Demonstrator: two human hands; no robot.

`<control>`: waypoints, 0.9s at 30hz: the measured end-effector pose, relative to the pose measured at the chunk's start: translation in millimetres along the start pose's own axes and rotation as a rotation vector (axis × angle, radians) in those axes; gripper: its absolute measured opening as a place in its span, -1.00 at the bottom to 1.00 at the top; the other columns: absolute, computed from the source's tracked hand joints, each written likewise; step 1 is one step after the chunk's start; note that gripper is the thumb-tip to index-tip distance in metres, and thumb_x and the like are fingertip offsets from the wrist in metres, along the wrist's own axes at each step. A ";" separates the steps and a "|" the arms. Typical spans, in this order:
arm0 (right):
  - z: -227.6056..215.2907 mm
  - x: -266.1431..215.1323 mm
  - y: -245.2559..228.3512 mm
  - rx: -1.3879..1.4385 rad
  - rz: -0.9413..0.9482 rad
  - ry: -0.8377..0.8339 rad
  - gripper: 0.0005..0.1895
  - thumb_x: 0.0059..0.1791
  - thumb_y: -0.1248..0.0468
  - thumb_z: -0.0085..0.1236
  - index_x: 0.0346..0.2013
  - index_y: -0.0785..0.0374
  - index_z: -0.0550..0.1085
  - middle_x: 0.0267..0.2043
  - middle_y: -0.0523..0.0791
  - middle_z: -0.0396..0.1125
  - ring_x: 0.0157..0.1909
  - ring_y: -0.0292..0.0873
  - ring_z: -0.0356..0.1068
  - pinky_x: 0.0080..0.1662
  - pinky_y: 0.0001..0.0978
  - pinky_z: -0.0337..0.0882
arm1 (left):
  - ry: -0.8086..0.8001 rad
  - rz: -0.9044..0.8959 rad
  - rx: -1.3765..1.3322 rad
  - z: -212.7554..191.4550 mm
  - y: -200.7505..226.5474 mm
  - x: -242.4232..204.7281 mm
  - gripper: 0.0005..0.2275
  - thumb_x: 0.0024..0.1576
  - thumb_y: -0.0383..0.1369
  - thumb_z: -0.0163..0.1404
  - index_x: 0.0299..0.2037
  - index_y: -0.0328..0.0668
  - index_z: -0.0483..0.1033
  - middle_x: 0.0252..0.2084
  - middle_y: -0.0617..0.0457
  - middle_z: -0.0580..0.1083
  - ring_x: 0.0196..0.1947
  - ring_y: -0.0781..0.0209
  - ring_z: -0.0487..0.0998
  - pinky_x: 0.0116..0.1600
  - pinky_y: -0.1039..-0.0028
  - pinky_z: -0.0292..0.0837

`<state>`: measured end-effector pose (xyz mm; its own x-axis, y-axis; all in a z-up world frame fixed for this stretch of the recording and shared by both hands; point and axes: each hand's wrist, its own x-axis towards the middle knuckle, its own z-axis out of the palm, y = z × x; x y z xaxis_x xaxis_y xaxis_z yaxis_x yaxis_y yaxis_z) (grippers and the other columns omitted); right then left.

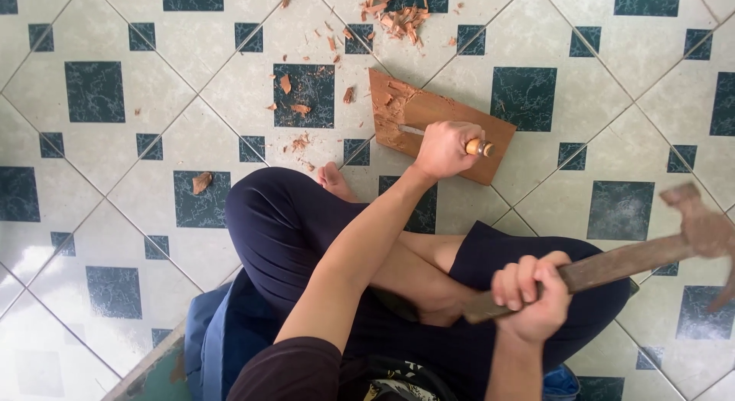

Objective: Carving a piece of wood using a hammer and chisel while sitting on the floor.

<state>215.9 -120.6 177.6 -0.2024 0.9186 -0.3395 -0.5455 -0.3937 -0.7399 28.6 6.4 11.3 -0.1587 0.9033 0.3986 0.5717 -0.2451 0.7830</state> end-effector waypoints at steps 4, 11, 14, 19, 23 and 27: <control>-6.0 13.4 60.6 -0.057 0.175 -0.111 -0.71 0.06 0.39 -0.14 -0.55 0.13 0.18 -0.77 -0.29 -0.12 -0.87 -0.31 0.08 -0.82 -0.46 0.14 | -0.067 -0.128 0.150 2.8 -14.8 2.9 -0.80 -0.16 -0.20 0.10 -0.63 0.12 0.29 -0.72 0.24 0.30 -0.62 0.11 0.47 -0.46 0.39 0.40; 11.4 16.0 53.1 -0.017 0.118 -0.114 -0.62 0.03 0.33 -0.14 -0.68 0.08 0.10 -0.84 -0.25 -0.13 -0.90 -0.27 0.06 -0.79 -0.52 0.08 | -0.113 -0.164 0.158 6.4 -20.0 2.7 -0.81 -0.19 -0.18 0.10 -0.61 0.09 0.32 -0.71 0.17 0.32 -0.59 -0.02 0.50 -0.44 0.25 0.44; -1.3 11.1 35.1 -0.096 0.128 -0.088 -0.63 0.05 0.37 -0.12 -0.65 0.10 0.16 -0.80 -0.28 -0.11 -0.89 -0.31 0.05 -0.79 -0.46 0.16 | -0.161 -0.173 0.168 5.3 -22.6 -1.3 -0.82 -0.17 -0.16 0.10 -0.63 0.14 0.34 -0.71 0.27 0.36 -0.59 0.08 0.53 -0.43 0.35 0.46; -9.8 10.4 20.2 0.025 -0.071 0.007 -0.78 0.04 0.31 -0.23 -0.50 0.02 0.15 -0.78 -0.32 -0.13 -0.87 -0.37 0.02 -0.78 -0.49 0.13 | -0.173 -0.200 0.132 -3.4 -12.2 3.0 -0.85 -0.13 -0.20 0.11 -0.60 0.09 0.39 -0.67 0.18 0.42 -0.56 0.01 0.56 -0.41 0.28 0.47; -10.2 13.4 64.9 -0.201 0.178 -0.073 -0.54 0.06 0.33 -0.05 -0.74 0.14 0.13 -0.89 -0.20 -0.08 -0.93 -0.23 0.04 -0.82 -0.42 0.09 | -0.257 -0.190 0.304 -2.2 -20.0 -8.4 -0.86 -0.16 -0.21 0.08 -0.62 0.13 0.36 -0.73 0.22 0.31 -0.60 0.04 0.51 -0.40 0.27 0.49; -9.6 21.6 55.4 -0.110 0.168 -0.008 -0.56 0.09 0.38 -0.10 -0.68 0.13 0.14 -0.80 -0.23 -0.16 -0.90 -0.28 -0.03 -0.80 -0.41 0.12 | -0.256 -0.209 0.258 2.3 -34.2 -3.2 -0.86 -0.15 -0.19 0.05 -0.63 0.12 0.34 -0.70 0.19 0.34 -0.59 -0.01 0.52 -0.44 0.24 0.46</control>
<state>189.1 -122.9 123.8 -0.2894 0.8398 -0.4593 -0.4116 -0.5424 -0.7324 11.4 12.6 -17.8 -0.1061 0.9906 0.0862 0.7367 0.0201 0.6759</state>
